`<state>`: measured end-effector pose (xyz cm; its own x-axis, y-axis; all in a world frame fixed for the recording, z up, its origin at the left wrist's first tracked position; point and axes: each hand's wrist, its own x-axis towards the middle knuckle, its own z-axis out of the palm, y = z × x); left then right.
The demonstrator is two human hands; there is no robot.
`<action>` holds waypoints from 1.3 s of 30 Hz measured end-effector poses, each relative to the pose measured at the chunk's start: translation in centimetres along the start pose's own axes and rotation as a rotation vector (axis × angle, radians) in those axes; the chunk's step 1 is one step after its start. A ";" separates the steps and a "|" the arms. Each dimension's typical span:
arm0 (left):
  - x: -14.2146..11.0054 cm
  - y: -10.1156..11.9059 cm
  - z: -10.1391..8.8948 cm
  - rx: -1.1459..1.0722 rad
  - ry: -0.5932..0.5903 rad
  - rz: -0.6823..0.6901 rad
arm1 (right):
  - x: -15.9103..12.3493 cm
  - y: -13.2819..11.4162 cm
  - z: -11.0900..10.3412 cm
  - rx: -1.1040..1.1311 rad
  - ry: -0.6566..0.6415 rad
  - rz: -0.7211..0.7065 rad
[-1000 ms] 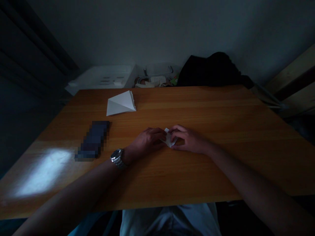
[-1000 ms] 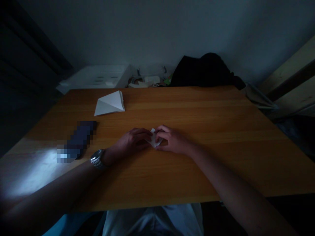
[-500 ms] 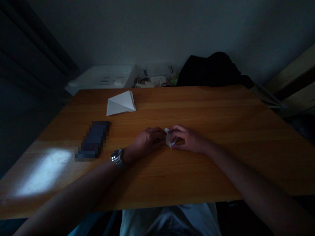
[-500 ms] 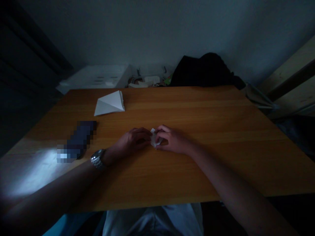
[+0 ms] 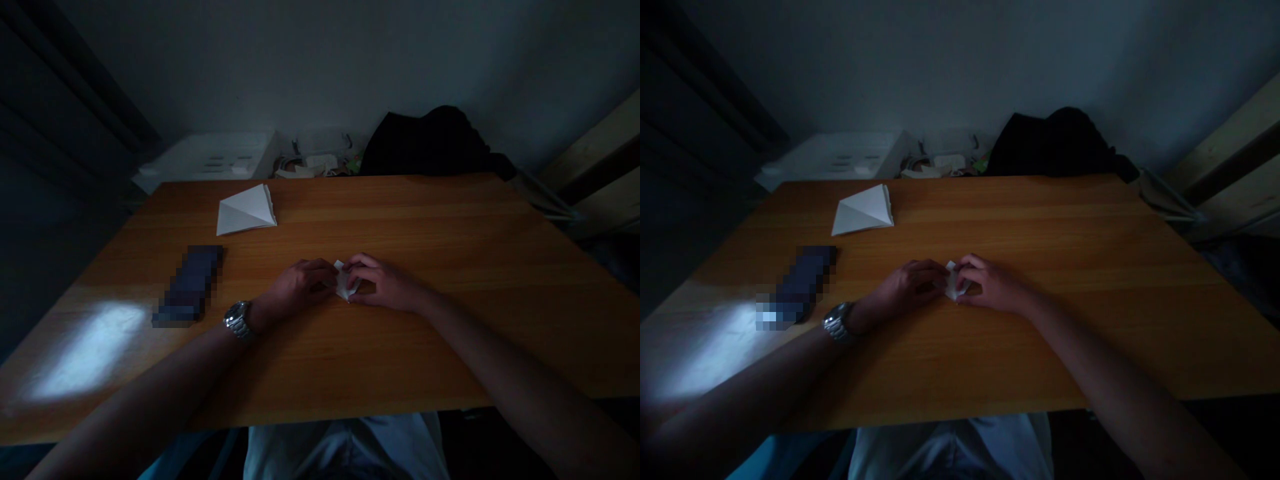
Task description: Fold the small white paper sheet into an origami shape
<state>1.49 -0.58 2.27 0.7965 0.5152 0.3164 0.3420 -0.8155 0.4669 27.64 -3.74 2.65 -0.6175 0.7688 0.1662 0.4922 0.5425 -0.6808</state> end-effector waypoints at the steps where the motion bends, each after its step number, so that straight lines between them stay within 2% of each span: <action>1: 0.0 -0.1 0.0 -0.005 -0.003 0.006 | 0.0 0.0 0.0 -0.001 0.001 0.001; 23: 0.1 0.2 -0.5 -0.018 -0.006 0.024 | -0.1 0.3 0.0 0.007 0.001 -0.016; 39: -0.1 -0.4 0.0 -0.043 -0.006 -0.011 | -0.1 0.2 0.1 0.001 -0.011 -0.002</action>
<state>1.32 -0.30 2.04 0.7956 0.5225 0.3064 0.3291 -0.7976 0.5055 27.70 -3.72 2.47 -0.6250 0.7641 0.1599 0.4903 0.5436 -0.6812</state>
